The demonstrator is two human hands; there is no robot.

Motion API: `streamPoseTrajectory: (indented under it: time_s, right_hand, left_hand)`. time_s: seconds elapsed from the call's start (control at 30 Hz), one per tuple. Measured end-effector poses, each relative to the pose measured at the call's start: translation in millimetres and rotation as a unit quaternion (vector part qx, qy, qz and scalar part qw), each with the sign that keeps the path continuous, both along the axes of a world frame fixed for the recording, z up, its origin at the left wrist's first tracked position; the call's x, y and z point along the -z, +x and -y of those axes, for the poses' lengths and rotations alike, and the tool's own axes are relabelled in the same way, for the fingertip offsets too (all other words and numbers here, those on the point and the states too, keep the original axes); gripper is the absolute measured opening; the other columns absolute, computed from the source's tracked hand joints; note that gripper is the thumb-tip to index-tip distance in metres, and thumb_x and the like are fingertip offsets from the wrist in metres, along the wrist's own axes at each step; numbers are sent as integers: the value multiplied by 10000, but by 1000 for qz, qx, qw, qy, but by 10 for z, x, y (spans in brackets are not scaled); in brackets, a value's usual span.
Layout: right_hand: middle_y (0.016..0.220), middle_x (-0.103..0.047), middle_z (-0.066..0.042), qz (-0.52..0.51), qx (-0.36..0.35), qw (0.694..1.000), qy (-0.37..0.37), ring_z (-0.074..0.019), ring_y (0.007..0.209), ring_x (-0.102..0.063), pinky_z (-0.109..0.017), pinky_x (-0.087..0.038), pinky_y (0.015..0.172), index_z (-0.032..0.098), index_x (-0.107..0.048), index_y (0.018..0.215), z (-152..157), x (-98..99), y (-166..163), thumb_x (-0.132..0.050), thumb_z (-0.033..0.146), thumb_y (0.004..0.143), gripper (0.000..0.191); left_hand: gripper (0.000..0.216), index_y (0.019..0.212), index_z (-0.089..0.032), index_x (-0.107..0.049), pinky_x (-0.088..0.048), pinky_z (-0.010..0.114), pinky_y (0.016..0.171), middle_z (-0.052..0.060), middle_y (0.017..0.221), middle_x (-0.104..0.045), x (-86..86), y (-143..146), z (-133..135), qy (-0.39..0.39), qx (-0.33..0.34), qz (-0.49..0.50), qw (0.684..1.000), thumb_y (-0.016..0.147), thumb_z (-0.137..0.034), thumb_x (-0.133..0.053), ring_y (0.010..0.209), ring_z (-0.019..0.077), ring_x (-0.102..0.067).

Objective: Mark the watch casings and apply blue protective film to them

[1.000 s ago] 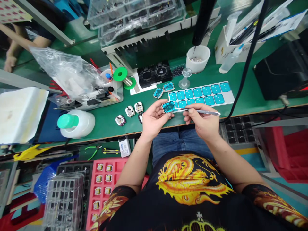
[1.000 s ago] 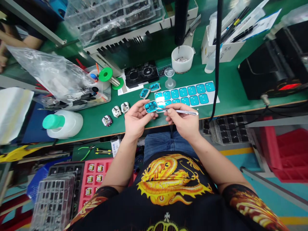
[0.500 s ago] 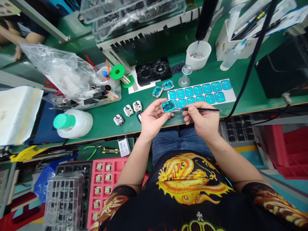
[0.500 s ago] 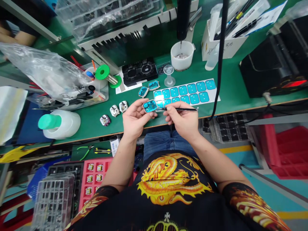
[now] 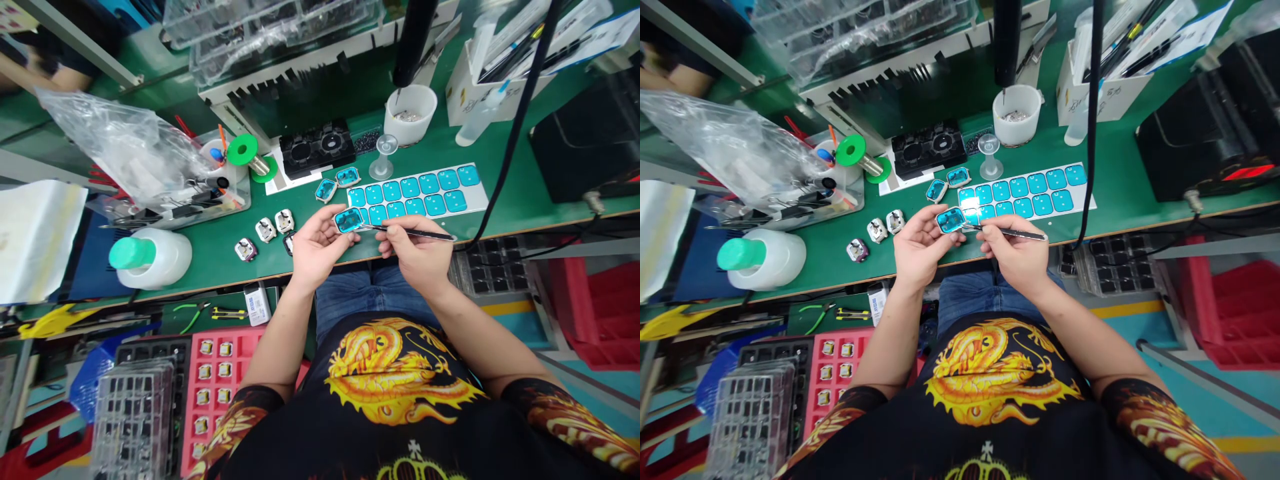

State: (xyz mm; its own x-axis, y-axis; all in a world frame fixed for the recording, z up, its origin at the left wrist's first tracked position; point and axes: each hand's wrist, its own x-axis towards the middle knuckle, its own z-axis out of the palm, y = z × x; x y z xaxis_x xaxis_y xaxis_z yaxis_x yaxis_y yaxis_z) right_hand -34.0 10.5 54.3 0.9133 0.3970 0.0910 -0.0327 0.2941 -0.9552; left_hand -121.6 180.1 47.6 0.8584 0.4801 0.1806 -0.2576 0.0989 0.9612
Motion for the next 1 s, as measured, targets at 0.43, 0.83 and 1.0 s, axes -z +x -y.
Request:
streamPoseTrajectory:
  time_s: [0.43, 0.83, 1.0]
  right_hand:
    - [818, -820, -16, 34, 30, 999, -24, -128, 594, -739, -226, -640, 530, 224, -829, 1011, -12, 54, -30, -853, 444, 976, 223]
    - [794, -805, -9, 48, 42, 998, -21, -122, 571, -729, -215, -626, 504, 221, -807, 994, -5, 70, -39, -832, 473, 992, 253]
    - [763, -798, -3, 45, 50, 998, -13, -119, 551, -717, -208, -615, 485, 221, -807, 957, -14, 39, -28, -847, 473, 971, 256]
  left_hand:
    - [501, 1329, -247, -751, -704, 240, 817, 17, 1072, -831, 27, -16, 12, 10, 1, -5, 1000, 862, -166, -911, 852, 137, -823]
    - [499, 1349, -251, -741, -712, 267, 811, 27, 1110, -829, 48, -2, 0, 25, -3, -5, 1000, 881, -200, -909, 856, 149, -823]
    - [486, 1337, -251, -747, -712, 262, 815, 26, 1108, -829, 45, -1, 5, 17, -3, -4, 1000, 883, -190, -907, 856, 147, -825]
